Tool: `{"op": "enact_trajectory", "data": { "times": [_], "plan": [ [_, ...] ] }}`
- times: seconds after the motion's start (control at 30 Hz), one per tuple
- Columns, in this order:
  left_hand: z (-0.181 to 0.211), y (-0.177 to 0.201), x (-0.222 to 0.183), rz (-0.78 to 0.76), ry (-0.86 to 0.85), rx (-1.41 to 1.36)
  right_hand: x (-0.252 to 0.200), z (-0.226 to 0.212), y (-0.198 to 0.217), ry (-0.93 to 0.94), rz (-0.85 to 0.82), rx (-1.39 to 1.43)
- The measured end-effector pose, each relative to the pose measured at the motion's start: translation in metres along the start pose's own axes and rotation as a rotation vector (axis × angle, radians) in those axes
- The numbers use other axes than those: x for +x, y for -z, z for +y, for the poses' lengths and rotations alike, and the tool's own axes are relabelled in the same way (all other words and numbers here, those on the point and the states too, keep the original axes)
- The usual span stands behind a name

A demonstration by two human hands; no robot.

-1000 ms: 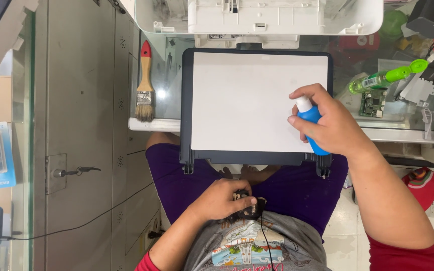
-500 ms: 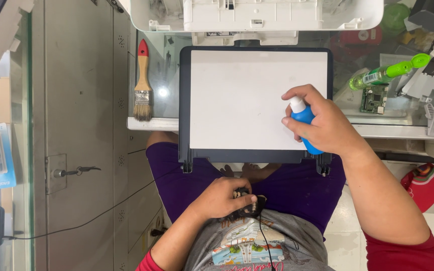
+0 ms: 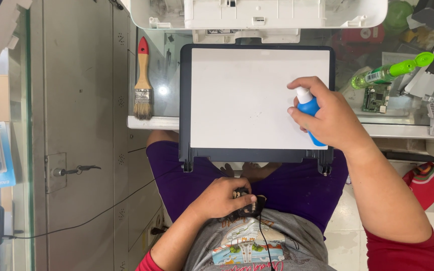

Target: Cleaning the scanner lid of a printer using a cloth and cleaning spray at a repair bench.

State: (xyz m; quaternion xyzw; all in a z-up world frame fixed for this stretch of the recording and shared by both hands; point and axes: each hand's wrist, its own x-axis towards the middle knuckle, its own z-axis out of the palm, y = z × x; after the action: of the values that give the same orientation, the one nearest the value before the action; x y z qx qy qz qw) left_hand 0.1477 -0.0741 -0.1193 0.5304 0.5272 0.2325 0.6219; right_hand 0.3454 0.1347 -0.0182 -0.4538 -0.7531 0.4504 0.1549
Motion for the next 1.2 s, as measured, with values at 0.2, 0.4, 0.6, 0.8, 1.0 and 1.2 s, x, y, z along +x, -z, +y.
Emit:
{"op": "enact_trajectory", "data": {
  "times": [0.2,0.4,0.6,0.8,1.0,1.2],
  "plan": [
    [-0.003,-0.001,0.001,0.002,0.013,0.001,0.003,-0.002,0.003,-0.038,-0.043,0.012],
    [-0.003,-0.001,0.003,0.013,0.012,0.015,0.002,0.038,0.002,0.031,-0.107,0.199],
    [-0.006,-0.002,0.003,0.008,0.013,0.019,0.0,0.054,0.004,0.132,-0.057,0.202],
    [-0.004,-0.002,0.003,0.011,0.016,0.026,0.001,0.039,0.009,0.226,0.03,0.093],
    [-0.005,-0.004,0.003,0.006,0.017,0.028,-0.003,0.007,0.013,0.226,-0.038,-0.344],
    [-0.006,-0.003,0.004,0.004,0.028,0.054,0.003,0.031,0.005,0.209,-0.031,-0.491]
  ]
}}
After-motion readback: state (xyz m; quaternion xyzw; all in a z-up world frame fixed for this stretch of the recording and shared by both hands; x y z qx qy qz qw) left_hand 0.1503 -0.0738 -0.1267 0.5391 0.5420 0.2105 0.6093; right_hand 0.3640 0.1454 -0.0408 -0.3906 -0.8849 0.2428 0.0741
